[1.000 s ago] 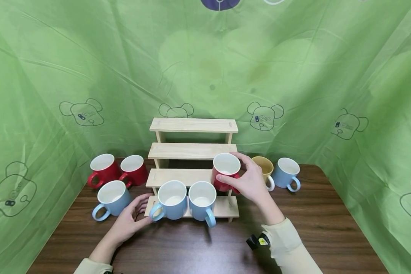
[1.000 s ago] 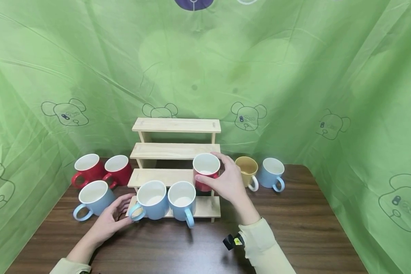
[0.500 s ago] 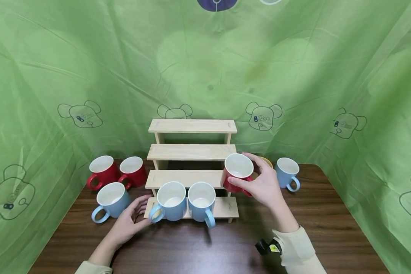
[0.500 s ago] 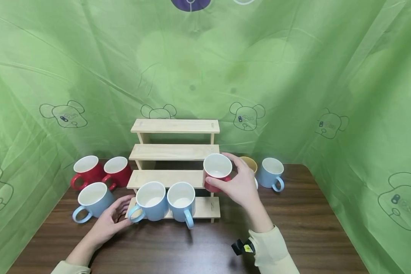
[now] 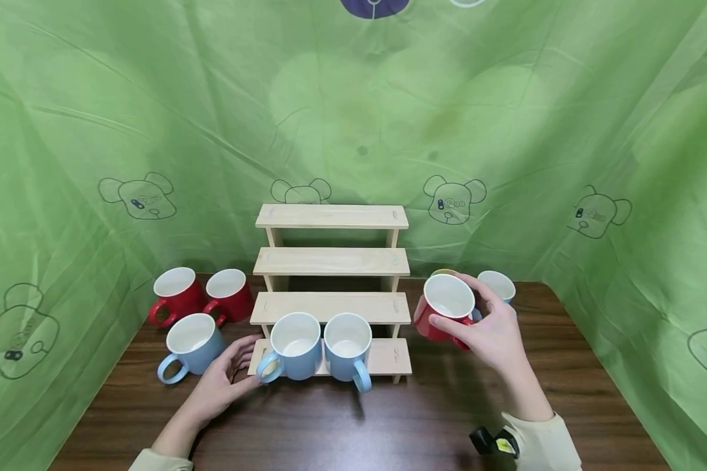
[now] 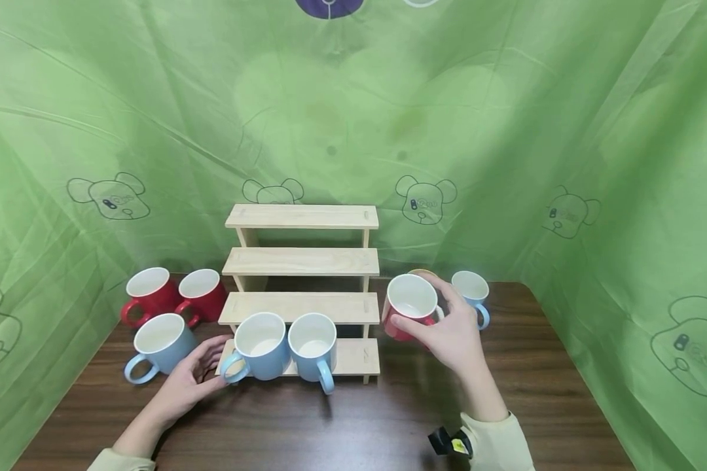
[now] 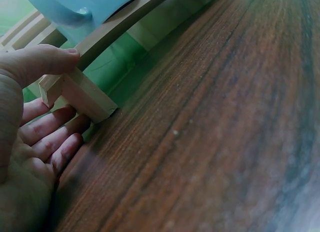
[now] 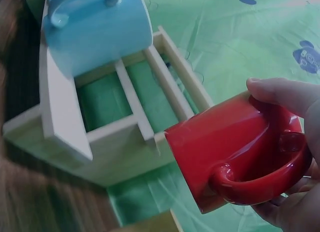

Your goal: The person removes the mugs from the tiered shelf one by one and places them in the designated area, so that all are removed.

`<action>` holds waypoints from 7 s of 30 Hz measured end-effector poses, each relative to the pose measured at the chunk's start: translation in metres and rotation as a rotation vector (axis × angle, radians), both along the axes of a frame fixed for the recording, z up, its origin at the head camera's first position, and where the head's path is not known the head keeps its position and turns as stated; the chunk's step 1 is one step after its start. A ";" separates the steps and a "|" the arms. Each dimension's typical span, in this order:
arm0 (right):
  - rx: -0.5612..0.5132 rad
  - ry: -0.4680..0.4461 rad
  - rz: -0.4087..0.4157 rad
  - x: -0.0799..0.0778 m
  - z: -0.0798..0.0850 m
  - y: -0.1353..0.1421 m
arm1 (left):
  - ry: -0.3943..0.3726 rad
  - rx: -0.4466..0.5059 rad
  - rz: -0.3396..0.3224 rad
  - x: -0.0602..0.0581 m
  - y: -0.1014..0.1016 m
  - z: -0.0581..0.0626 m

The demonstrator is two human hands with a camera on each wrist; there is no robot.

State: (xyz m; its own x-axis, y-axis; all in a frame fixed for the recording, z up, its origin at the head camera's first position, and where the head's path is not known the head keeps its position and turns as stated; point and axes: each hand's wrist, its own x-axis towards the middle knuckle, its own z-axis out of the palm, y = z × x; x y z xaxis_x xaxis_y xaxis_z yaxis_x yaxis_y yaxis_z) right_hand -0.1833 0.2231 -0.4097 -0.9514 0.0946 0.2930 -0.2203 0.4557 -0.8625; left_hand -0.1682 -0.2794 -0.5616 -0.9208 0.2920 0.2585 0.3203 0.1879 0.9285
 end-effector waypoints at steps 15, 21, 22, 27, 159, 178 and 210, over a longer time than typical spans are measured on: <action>0.032 0.001 0.051 0.008 -0.041 0.031 | 0.004 -0.007 0.007 0.001 0.000 -0.002; 0.049 0.038 0.073 0.003 -0.052 0.042 | -0.001 -0.009 -0.003 0.000 0.002 -0.001; 0.050 0.035 0.080 0.002 -0.054 0.044 | -0.002 -0.007 -0.002 0.000 0.003 -0.001; 0.051 0.005 0.094 -0.004 -0.064 0.050 | 0.011 -0.004 0.006 0.001 0.002 -0.002; 0.122 0.041 -0.001 0.008 -0.038 -0.017 | -0.002 -0.039 0.033 0.000 0.001 -0.001; 0.014 0.021 0.153 0.012 -0.015 -0.088 | -0.008 -0.057 0.041 0.000 0.001 0.003; 0.108 0.009 0.223 0.020 -0.040 -0.130 | -0.020 -0.071 0.040 -0.001 0.001 0.003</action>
